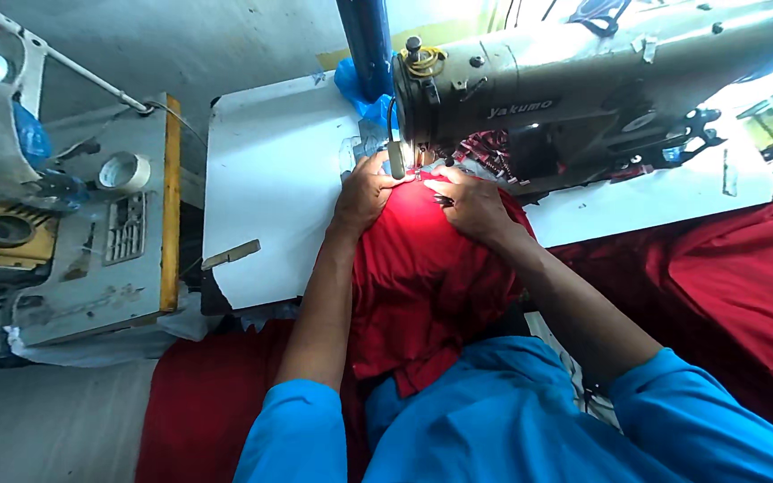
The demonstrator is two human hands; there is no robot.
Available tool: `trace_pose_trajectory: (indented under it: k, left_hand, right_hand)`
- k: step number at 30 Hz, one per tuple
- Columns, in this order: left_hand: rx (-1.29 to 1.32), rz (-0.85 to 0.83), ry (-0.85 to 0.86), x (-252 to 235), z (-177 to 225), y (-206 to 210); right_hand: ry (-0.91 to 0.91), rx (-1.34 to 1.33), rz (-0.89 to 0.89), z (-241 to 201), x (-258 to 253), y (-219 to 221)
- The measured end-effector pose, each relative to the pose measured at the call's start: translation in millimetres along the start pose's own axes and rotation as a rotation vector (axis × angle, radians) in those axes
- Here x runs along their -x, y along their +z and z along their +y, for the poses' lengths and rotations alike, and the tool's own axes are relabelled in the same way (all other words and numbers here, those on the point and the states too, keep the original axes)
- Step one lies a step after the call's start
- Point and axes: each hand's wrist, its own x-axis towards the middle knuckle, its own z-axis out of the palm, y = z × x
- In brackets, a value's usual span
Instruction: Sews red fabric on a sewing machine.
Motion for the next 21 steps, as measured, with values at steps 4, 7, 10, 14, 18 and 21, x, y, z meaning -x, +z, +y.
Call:
trace_pose_trajectory:
  k: [4,7,10,14,18,21]
  left_hand:
    - [-0.012,0.003,0.003,-0.3,-0.6,1.2]
    - [-0.007,0.01,0.009,-0.2,-3.6,2.8]
    - [-0.015,0.013,0.017,-0.4,-5.0,4.3]
    - [-0.019,0.005,0.005,0.8,-4.6,5.2]
    - [-0.023,0.014,0.019,-0.1,-4.1,3.3]
    - [-0.023,0.014,0.014,0.0,-4.4,4.5]
  right_hand:
    - [-0.004,0.013,0.008,0.8,-0.3,1.7]
    - [-0.004,0.018,0.011,1.2,-1.4,2.4]
    - [-0.004,0.014,0.004,1.4,-1.1,2.6]
    - [0.0,0.024,-0.003,2.2,-0.4,4.7]
    - [-0.001,0.026,-0.005,1.3,-1.6,3.0]
    - [0.003,0.027,-0.007,1.6,-1.2,2.8]
